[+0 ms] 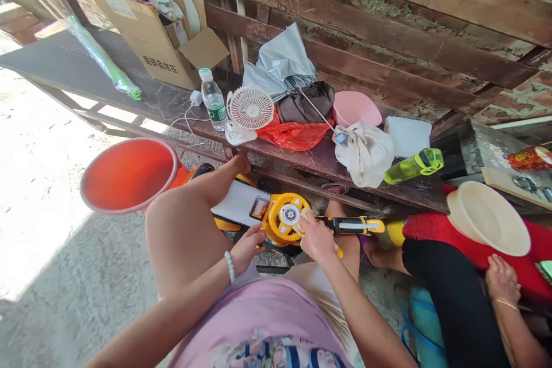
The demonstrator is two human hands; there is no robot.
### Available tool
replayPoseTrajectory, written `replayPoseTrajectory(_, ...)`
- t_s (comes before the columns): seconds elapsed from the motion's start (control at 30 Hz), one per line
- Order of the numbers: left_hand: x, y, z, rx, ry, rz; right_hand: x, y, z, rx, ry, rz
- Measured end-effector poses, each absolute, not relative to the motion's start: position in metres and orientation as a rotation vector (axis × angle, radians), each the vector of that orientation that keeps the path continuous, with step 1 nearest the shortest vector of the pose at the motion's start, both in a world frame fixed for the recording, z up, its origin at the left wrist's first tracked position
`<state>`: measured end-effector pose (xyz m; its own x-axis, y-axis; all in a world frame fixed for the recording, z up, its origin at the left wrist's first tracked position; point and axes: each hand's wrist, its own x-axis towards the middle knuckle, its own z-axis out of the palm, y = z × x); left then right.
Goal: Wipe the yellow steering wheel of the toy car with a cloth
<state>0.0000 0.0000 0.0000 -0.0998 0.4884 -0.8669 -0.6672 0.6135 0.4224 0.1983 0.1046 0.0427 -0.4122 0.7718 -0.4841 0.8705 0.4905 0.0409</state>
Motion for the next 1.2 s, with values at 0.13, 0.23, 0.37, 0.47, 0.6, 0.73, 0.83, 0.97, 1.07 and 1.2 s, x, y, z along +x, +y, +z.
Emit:
replayPoseTrajectory(0.13, 0.01, 0.011, -0.011, -0.174, 1.186, 0.946, 0.205, 0.079, 0.053, 1.231, 2.309, -0.523)
replayPoseTrajectory(0.23, 0.009, 0.014, -0.016, -0.176, 1.057, 0.963, 0.201, 0.084, 0.065, 1.196, 2.385, -0.625)
replayPoseTrajectory(0.37, 0.006, 0.016, -0.025, -0.219, 0.985, 1.052, 0.165, 0.119, 0.069, 1.169, 2.657, -0.402)
replayPoseTrajectory(0.47, 0.006, 0.018, -0.034, -0.25, 0.95, 1.061, 0.129, 0.147, 0.059, 0.818, 2.719, -0.367)
replayPoseTrajectory(0.6, 0.007, 0.02, -0.044, -0.227, 0.97, 1.049, 0.113, 0.171, 0.044, 0.653, 2.676, -0.39)
replayPoseTrajectory(0.73, 0.009, 0.022, -0.046, -0.185, 1.012, 1.024, 0.136, 0.186, 0.039, 1.004, 2.585, -0.382)
replayPoseTrajectory(0.83, 0.009, 0.024, -0.042, -0.16, 1.045, 1.011, 0.156, 0.183, 0.036, 1.315, 2.437, -0.387)
replayPoseTrajectory(0.97, 0.01, 0.026, -0.037, -0.141, 1.082, 1.0, 0.176, 0.152, 0.032, 1.631, 2.207, -0.356)
replayPoseTrajectory(1.07, 0.01, 0.025, -0.035, -0.156, 1.074, 1.014, 0.185, 0.117, 0.033, 1.7, 2.092, -0.372)
replayPoseTrajectory(1.2, 0.011, 0.025, -0.028, -0.189, 1.074, 1.029, 0.186, 0.073, 0.036, 1.585, 2.162, -0.342)
